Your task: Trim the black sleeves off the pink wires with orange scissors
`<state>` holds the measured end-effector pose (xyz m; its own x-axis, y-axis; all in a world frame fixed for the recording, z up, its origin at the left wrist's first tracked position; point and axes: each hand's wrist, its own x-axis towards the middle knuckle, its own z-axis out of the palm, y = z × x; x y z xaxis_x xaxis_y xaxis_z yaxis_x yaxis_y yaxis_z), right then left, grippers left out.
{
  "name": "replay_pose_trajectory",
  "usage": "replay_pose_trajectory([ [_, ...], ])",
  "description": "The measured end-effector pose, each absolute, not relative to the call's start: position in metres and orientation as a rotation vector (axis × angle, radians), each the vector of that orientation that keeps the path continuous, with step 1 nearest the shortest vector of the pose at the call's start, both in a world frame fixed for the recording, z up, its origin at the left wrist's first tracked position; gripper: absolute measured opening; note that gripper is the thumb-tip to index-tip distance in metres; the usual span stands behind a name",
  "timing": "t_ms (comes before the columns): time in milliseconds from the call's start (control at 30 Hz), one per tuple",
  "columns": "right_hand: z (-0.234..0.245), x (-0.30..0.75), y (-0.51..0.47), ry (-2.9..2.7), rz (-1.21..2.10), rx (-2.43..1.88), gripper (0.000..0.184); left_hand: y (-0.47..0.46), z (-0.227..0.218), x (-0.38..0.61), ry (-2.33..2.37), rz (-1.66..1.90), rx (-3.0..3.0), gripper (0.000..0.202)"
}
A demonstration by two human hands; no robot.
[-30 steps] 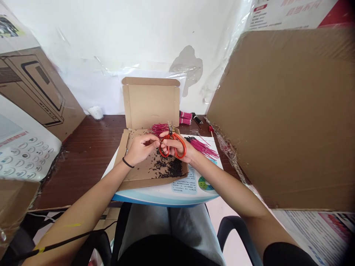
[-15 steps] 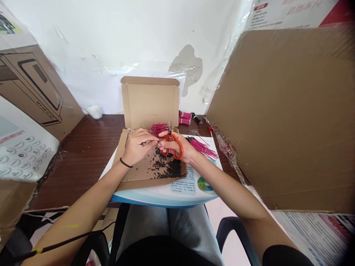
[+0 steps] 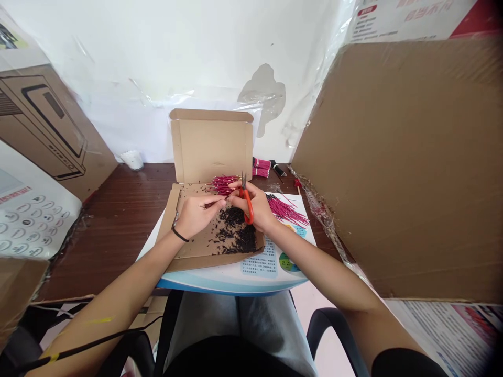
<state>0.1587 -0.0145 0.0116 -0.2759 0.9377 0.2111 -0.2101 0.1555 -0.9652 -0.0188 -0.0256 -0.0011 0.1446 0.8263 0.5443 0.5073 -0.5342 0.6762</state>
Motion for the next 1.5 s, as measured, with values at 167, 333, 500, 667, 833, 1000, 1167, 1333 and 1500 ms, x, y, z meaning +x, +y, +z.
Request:
replay_pose_trajectory([
  [167,0.011,0.157,-0.013,-1.289,1.357,-0.777,0.031,-0.027,-0.004,-0.011,1.303,1.336,1.776,0.021],
  [333,0.008,0.155,-0.014,-1.239,1.444,-0.765,0.030,-0.028,-0.003,-0.005,1.215,1.354,1.571,0.021],
  [500,0.008,0.154,-0.016,-1.265,1.394,-0.740,0.033,-0.032,0.000,-0.004,1.256,1.291,1.576,0.025],
  [667,0.010,0.153,-0.018,-1.236,1.410,-0.739,0.037,-0.034,-0.002,0.000,1.249,1.363,1.514,0.030],
  [833,0.011,0.152,-0.018,-1.188,1.424,-0.766,0.038,-0.033,-0.008,0.004,1.229,1.380,1.507,0.030],
  [1000,0.009,0.151,-0.015,-1.162,1.428,-0.778,0.037,-0.033,-0.008,0.003,1.179,1.383,1.507,0.028],
  [1167,0.008,0.151,-0.013,-1.140,1.454,-0.755,0.039,-0.037,0.000,0.005,1.230,1.406,1.551,0.022],
  [1333,0.008,0.151,-0.014,-1.126,1.487,-0.713,0.039,-0.035,-0.003,0.006,1.182,1.436,1.415,0.023],
  [1500,0.008,0.150,-0.014,-1.101,1.475,-0.763,0.040,-0.030,-0.010,0.005,1.204,1.411,1.346,0.027],
])
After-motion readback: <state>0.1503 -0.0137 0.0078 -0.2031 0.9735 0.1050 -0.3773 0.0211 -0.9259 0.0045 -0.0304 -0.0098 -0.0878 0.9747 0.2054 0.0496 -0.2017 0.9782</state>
